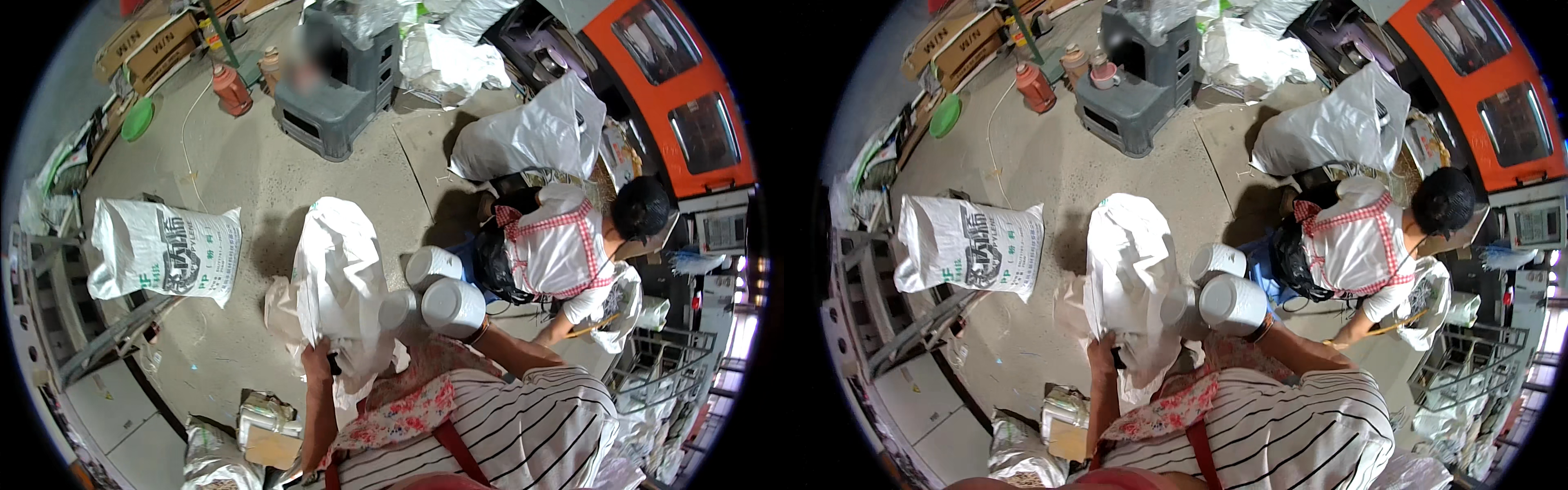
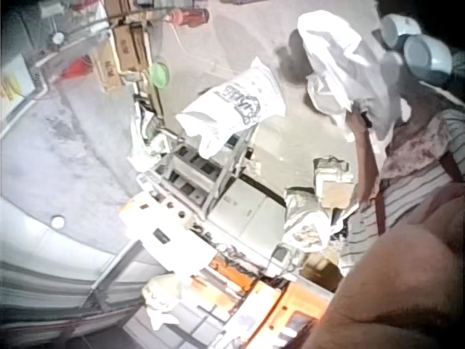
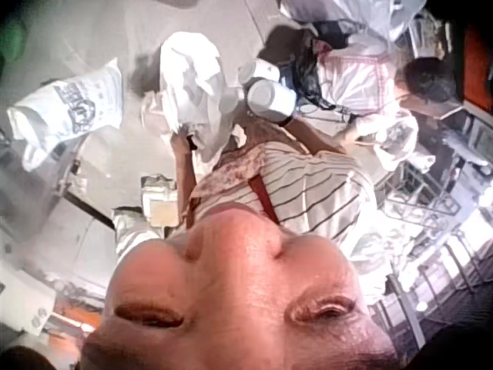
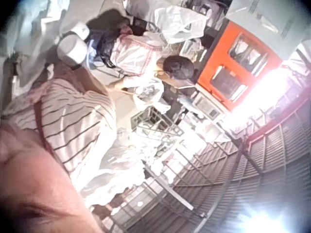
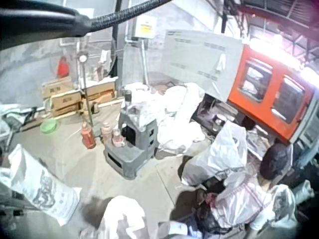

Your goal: The person walks through a cluttered workshop and retrieves white ceramic mugs from a large sack. They spray the mugs with a cleaning solution and wipe them with a cloth, handling them one by one. The person then stacks the cleaned mugs on a metal table.

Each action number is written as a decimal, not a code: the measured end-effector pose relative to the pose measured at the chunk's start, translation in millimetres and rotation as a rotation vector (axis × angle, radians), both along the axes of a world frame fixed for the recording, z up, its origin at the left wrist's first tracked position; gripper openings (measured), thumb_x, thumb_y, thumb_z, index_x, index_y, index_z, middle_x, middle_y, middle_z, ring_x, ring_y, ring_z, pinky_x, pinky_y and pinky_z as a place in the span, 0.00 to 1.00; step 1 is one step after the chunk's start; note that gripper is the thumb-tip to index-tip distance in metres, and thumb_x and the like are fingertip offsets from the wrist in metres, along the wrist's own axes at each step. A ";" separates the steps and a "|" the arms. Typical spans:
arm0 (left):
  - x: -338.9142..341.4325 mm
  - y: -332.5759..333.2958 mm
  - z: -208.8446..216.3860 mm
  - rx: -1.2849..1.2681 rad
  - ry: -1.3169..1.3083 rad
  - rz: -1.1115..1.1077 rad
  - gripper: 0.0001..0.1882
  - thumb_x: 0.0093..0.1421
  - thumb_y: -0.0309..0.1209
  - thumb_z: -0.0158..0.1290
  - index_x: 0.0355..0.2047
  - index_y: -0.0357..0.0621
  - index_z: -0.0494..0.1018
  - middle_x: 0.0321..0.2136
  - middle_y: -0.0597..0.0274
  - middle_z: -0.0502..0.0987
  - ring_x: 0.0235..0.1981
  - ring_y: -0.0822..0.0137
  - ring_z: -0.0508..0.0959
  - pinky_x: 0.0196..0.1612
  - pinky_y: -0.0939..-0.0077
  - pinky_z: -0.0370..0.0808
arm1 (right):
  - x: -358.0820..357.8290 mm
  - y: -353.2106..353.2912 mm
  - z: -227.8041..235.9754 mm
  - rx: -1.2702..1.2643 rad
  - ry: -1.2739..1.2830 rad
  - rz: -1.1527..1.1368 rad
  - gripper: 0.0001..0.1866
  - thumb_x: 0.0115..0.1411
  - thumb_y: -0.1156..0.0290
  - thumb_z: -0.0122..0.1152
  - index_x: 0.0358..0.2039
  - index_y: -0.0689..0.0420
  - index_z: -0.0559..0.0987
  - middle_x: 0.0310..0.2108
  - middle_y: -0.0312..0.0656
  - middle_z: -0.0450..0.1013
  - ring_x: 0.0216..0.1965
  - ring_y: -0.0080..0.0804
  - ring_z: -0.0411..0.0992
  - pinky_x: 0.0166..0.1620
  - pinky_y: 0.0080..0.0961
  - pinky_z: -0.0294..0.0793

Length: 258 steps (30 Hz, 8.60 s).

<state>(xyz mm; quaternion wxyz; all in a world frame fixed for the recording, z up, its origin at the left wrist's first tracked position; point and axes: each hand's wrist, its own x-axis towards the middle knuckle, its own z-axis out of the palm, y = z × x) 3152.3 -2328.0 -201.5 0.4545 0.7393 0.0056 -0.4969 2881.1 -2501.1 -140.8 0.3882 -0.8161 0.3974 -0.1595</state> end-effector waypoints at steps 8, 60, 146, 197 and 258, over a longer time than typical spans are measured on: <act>-22.9 -213.0 81.7 -0.286 0.241 -0.106 0.13 0.51 0.29 0.50 0.36 0.34 0.70 0.26 0.61 0.72 0.27 0.68 0.73 0.29 0.74 0.70 | -71.9 -63.1 71.3 0.307 -0.413 -0.444 0.22 0.44 0.61 0.62 0.41 0.53 0.74 0.36 0.41 0.73 0.38 0.36 0.72 0.41 0.30 0.71; -365.1 -1068.7 -1.3 -0.194 0.630 -0.849 0.20 0.55 0.41 0.43 0.35 0.32 0.69 0.31 0.50 0.73 0.34 0.54 0.74 0.40 0.57 0.72 | -201.4 -379.2 -14.3 0.342 -0.859 -1.225 0.13 0.58 0.69 0.45 0.42 0.60 0.72 0.39 0.44 0.72 0.37 0.32 0.72 0.40 0.30 0.75; -1073.6 21.3 134.4 0.110 0.241 -3.158 0.35 0.54 0.51 0.49 0.54 0.35 0.61 0.50 0.50 0.67 0.50 0.63 0.66 0.53 0.76 0.60 | -968.1 422.2 103.7 -0.558 0.719 -1.889 0.05 0.46 0.65 0.56 0.24 0.51 0.74 0.22 0.37 0.72 0.25 0.35 0.72 0.28 0.28 0.72; -2156.0 -178.5 232.5 -1.794 -0.886 -2.425 0.09 0.54 0.30 0.48 0.32 0.41 0.73 0.31 0.54 0.72 0.35 0.55 0.70 0.49 0.59 0.61 | -2051.5 160.0 123.8 0.014 0.338 -0.607 0.20 0.49 0.71 0.51 0.44 0.61 0.71 0.41 0.51 0.71 0.44 0.45 0.69 0.49 0.30 0.67; -2158.8 -162.9 129.1 -0.805 0.812 0.317 0.16 0.65 0.33 0.34 0.48 0.36 0.61 0.46 0.52 0.69 0.48 0.59 0.70 0.52 0.62 0.68 | -2312.0 -125.7 180.8 0.492 -1.029 -0.177 0.49 0.41 0.69 0.69 0.60 0.47 0.49 0.47 0.49 0.64 0.41 0.44 0.70 0.43 0.36 0.75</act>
